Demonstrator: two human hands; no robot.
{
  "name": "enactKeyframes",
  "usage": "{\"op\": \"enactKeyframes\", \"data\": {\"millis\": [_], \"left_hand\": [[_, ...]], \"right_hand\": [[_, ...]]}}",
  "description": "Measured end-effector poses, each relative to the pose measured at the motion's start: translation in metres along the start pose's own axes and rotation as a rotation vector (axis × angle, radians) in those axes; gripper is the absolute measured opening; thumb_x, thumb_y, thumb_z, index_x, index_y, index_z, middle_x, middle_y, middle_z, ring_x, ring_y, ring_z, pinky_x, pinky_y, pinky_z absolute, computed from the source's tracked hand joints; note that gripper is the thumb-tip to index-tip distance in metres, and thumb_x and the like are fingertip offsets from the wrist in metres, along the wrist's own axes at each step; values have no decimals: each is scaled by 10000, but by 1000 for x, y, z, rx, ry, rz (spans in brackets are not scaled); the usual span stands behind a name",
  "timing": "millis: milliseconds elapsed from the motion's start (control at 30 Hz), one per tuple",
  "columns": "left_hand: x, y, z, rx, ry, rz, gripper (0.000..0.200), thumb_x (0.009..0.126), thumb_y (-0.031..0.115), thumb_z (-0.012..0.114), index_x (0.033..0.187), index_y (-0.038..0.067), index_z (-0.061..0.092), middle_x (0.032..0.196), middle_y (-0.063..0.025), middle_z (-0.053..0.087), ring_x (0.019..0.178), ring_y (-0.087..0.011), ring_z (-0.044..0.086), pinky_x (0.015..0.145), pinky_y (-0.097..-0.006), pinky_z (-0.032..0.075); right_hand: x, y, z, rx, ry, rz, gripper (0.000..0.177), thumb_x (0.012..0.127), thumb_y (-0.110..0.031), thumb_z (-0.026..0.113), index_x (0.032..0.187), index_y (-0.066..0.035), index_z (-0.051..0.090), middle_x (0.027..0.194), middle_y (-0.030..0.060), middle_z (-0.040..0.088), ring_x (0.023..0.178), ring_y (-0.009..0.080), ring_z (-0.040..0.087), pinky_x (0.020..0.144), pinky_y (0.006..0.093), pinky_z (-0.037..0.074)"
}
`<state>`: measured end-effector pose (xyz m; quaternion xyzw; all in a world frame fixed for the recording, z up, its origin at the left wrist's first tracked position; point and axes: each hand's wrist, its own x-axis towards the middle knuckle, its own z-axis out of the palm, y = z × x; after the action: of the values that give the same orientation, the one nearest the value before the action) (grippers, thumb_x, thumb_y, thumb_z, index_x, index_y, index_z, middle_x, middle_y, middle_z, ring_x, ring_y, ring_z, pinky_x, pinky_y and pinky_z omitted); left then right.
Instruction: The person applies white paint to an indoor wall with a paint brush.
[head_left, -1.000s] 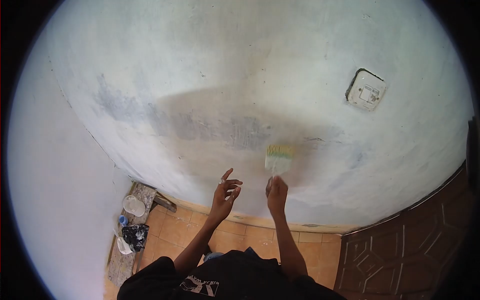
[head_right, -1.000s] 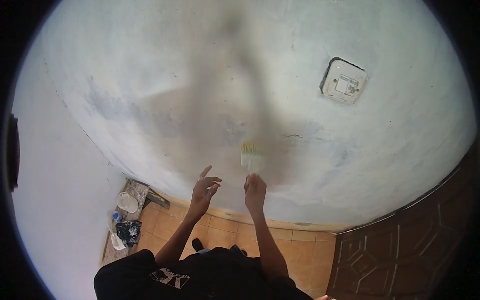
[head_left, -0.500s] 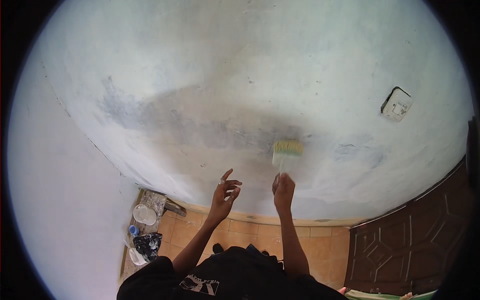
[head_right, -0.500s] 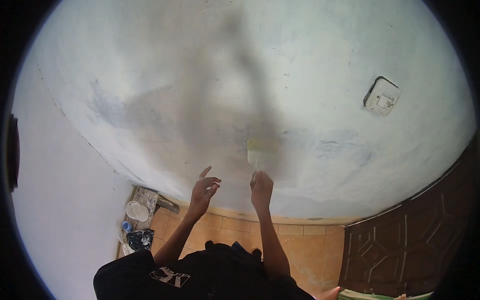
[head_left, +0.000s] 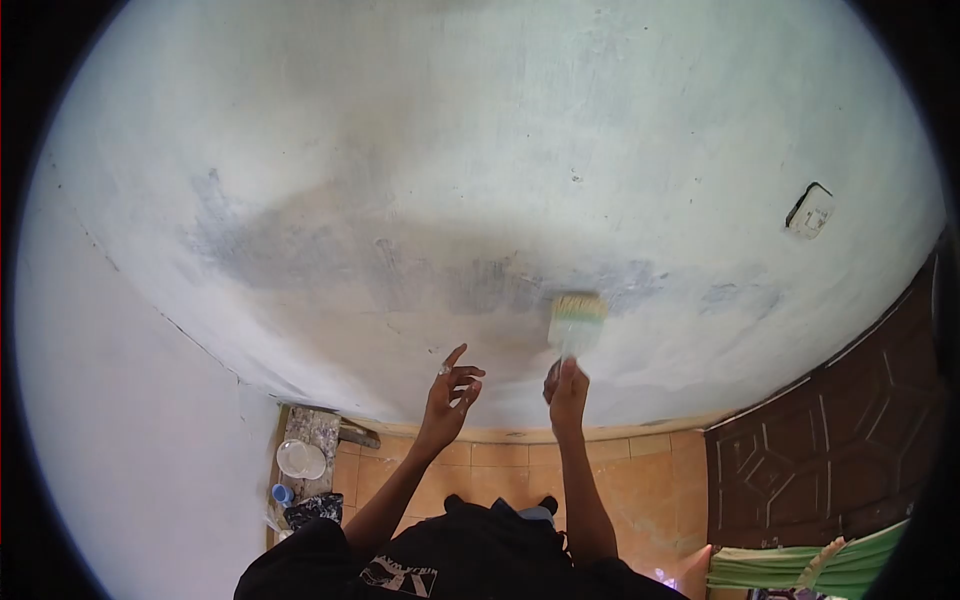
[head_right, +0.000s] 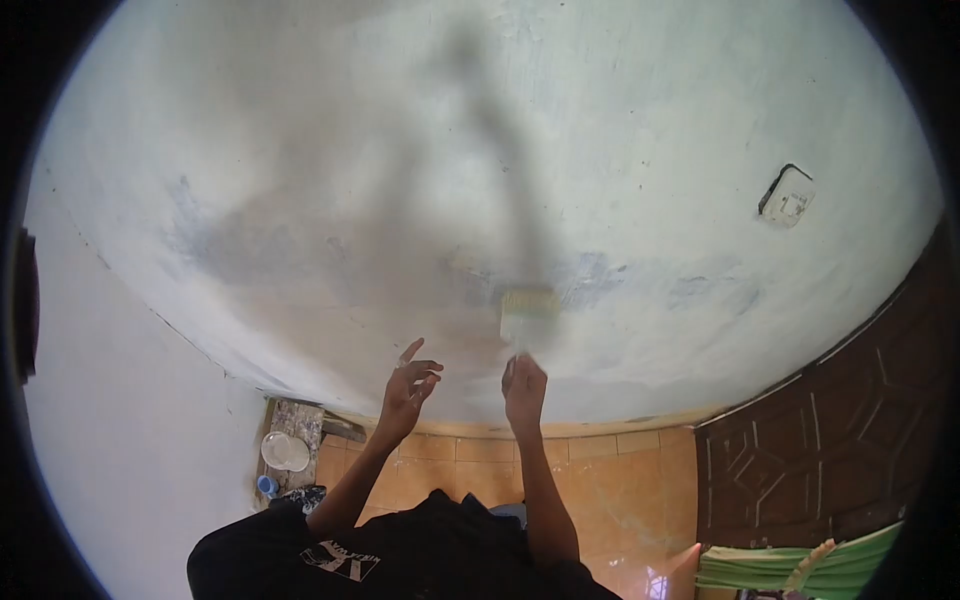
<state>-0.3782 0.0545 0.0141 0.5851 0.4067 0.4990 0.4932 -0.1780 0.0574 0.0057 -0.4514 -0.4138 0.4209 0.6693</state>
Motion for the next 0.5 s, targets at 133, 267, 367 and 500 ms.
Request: {"op": "enactKeyframes", "data": {"millis": [133, 267, 367, 500], "left_hand": [[-4, 2, -11, 13, -33, -16, 573, 950, 208, 583, 1433, 45, 321, 1124, -112, 600, 968, -202, 602, 869, -336, 492], [-6, -2, -11, -34, -34, -39, 499, 951, 202, 582, 1384, 34, 400, 1209, -121, 567, 968, -204, 601, 863, -334, 492], [-8, -8, -11, -23, -26, -7, 373, 952, 202, 580, 1256, -2, 508, 1341, -128, 483, 965, -204, 605, 844, -329, 498], [-6, -10, -6, -61, 21, -3, 296, 953, 188, 574, 1152, -30, 554, 1416, -127, 412, 961, -207, 611, 825, -326, 508]], "right_hand": [[33, -39, 30, -67, -31, -130, 482, 1019, -452, 379, 670, -123, 337, 546, -56, 279, 430, 34, 245, 388, 216, 199], [35, -7, 36, -46, -44, -102, 476, 1023, -443, 374, 670, -125, 341, 545, -59, 286, 427, 33, 245, 386, 216, 196], [1, 38, 21, -100, -39, 1, 473, 1021, -444, 378, 671, -129, 345, 542, -64, 289, 422, 31, 249, 380, 217, 194], [-9, 7, 24, -52, -36, 48, 474, 1020, -447, 378, 673, -127, 345, 542, -63, 293, 423, 31, 256, 379, 214, 196]]}}
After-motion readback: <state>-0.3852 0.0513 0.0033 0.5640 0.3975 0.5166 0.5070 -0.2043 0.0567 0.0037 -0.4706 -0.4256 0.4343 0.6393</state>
